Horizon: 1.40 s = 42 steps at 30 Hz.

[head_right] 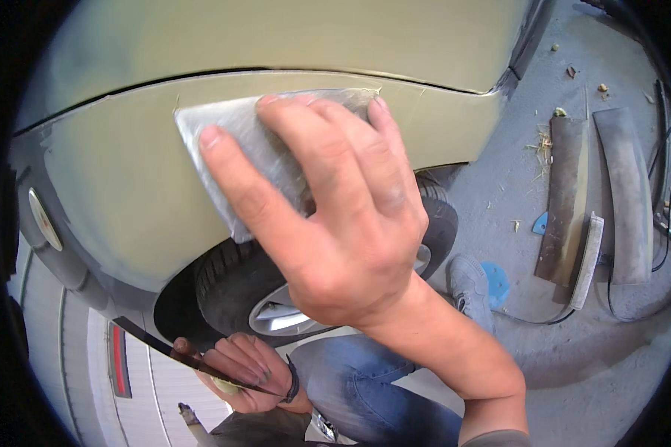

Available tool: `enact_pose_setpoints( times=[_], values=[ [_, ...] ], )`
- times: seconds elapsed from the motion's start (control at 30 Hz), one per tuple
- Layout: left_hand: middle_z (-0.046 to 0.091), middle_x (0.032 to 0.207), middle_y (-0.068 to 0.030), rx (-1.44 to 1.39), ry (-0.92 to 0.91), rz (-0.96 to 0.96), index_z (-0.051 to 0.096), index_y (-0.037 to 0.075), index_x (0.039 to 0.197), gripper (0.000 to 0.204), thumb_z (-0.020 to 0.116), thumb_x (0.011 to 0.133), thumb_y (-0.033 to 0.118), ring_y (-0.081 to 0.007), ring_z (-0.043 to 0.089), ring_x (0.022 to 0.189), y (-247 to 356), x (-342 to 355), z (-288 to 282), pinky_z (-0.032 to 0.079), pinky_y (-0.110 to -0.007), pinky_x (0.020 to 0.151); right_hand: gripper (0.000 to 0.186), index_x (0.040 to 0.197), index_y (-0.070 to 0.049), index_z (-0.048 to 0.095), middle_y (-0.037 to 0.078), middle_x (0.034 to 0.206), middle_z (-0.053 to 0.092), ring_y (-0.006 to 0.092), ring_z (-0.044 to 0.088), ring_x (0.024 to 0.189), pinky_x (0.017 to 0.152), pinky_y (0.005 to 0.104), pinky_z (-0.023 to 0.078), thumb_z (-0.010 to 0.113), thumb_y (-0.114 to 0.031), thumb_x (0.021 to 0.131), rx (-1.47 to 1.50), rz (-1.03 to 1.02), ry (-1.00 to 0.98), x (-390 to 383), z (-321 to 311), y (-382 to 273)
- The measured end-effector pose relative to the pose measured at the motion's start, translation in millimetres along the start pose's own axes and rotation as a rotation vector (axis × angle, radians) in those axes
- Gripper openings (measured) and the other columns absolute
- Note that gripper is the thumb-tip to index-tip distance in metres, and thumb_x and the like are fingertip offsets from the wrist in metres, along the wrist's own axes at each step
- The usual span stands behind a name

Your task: The person applies body filler to the front bumper area of a car using a putty knife, then sands the filler with a sanding block. They use a heat gun to warm the filler and continue sanding to smooth the surface.

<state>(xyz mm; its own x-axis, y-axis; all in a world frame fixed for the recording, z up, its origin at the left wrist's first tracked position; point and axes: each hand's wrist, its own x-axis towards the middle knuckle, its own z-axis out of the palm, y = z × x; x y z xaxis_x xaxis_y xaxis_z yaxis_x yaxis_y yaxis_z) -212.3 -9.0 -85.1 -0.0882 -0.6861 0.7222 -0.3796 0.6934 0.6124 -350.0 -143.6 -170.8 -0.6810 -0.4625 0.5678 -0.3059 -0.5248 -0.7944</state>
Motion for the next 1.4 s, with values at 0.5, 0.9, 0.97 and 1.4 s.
enact_pose_setpoints(
  times=[0.5,0.9,0.97,1.4],
  values=[
    [0.044,0.067,0.0004,0.02,-0.146,0.005,0.029,-0.005,0.155,0.053,0.043,0.116,0.026,-0.009,0.039,0.057,3.1,0.9,11.1,0.036,-0.024,0.056,0.036,0.119,-0.024,0.082,0.008,0.119,0.073,0.0246,0.07,0.109,0.103,0.0561,0.055,0.072,-0.02,0.085,0.098,-0.005,-0.212,-64.7,-31.5,-5.8],
    [0.052,0.056,-0.0038,0.104,0.053,-0.019,0.031,-0.006,0.147,0.048,0.038,0.114,0.028,-0.0135,0.043,0.043,5.9,1.7,16.1,0.039,-0.025,0.043,0.044,0.121,-0.011,0.081,0.015,0.118,0.071,0.0313,0.071,0.104,0.095,0.0448,0.058,0.071,-0.005,0.078,0.009,-0.01,0.016,11.8,-13.1,-5.1],
    [0.054,0.053,-0.0059,0.09,0.139,-0.021,0.032,-0.007,0.142,0.047,0.04,0.113,0.03,-0.0166,0.045,0.039,6.6,1.6,17.5,0.042,-0.027,0.038,0.045,0.119,-0.01,0.082,0.015,0.115,0.071,0.0308,0.07,0.101,0.092,0.0433,0.059,0.07,-0.004,0.076,0.021,-0.002,0.072,19.7,-1.9,-9.9],
    [0.054,0.055,-0.005,0.062,0.261,-0.005,0.028,-0.011,0.142,0.05,0.041,0.11,0.025,-0.0155,0.042,0.038,2.3,-0.2,26.0,0.04,-0.025,0.039,0.04,0.116,-0.023,0.083,0.008,0.115,0.072,0.0252,0.07,0.103,0.095,0.0506,0.057,0.073,-0.023,0.078,0.057,-0.067,-0.048,-10.4,2.2,-28.0]
  ],
)
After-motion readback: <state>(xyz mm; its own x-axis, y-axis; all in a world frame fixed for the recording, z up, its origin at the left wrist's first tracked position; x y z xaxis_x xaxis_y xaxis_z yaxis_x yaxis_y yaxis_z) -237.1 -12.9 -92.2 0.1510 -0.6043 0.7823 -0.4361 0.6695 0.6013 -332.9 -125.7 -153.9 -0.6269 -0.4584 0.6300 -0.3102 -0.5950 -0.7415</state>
